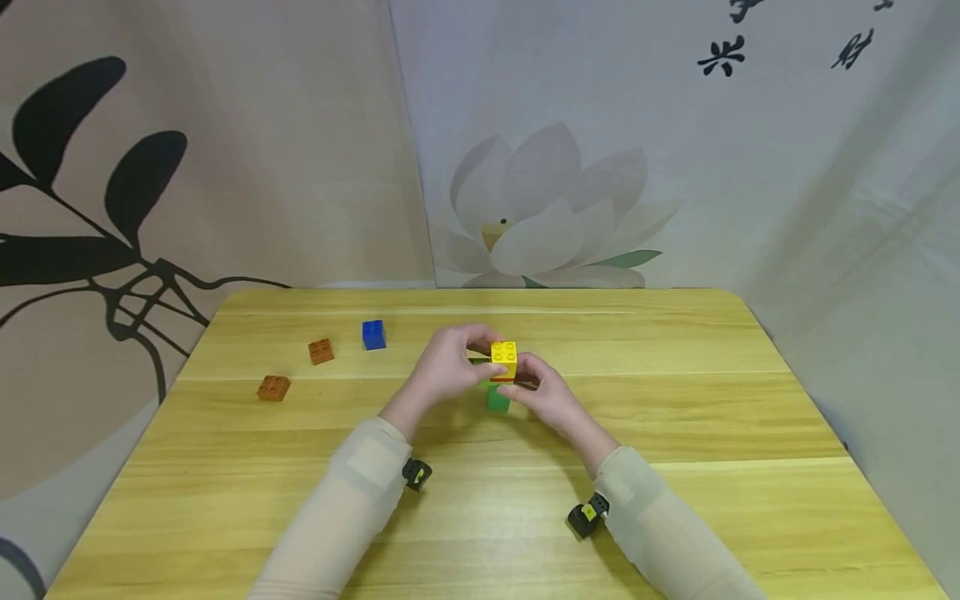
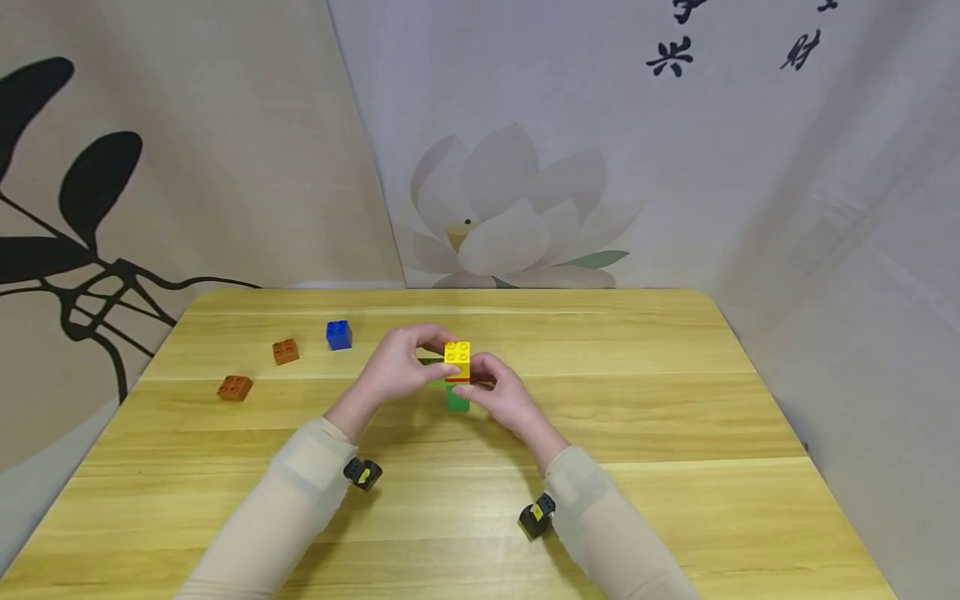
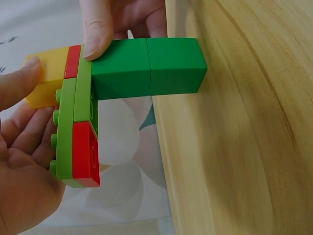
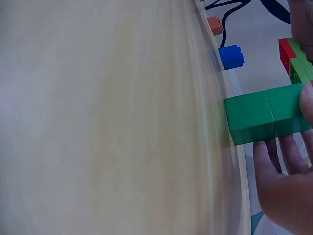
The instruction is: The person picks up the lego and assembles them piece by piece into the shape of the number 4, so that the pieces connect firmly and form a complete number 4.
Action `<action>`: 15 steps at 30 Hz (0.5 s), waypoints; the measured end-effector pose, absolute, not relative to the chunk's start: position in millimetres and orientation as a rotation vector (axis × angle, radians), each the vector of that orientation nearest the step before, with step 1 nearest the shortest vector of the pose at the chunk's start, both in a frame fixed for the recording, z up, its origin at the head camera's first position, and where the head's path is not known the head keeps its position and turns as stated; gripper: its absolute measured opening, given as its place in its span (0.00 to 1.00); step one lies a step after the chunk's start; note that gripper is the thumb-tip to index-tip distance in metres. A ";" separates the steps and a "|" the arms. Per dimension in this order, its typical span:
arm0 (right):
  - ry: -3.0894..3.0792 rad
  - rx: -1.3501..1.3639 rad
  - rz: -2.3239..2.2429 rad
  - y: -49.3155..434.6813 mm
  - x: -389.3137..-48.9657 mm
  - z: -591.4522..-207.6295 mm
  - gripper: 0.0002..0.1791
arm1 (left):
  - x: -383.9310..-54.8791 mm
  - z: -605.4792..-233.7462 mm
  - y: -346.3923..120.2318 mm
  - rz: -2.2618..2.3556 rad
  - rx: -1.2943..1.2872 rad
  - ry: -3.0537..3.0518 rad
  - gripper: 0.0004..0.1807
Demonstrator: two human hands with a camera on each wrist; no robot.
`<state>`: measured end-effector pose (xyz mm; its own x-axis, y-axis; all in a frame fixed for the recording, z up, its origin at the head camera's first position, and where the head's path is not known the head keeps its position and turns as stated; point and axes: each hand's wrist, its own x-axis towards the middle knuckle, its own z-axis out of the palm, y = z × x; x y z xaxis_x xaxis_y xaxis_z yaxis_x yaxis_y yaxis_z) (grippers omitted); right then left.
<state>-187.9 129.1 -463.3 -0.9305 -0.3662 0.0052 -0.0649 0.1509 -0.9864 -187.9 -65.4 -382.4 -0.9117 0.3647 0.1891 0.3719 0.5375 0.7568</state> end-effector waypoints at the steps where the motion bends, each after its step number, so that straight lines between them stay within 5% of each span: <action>1: 2.191 -0.421 -1.861 129.0 -187.8 -463.1 0.19 | -187.9 -382.5 -65.5 -1.354 -0.661 -2.746 0.15; 15: 2.201 -0.426 -1.858 128.8 -187.9 -464.9 0.20 | -187.3 -384.5 -66.6 -1.362 -0.673 -2.734 0.16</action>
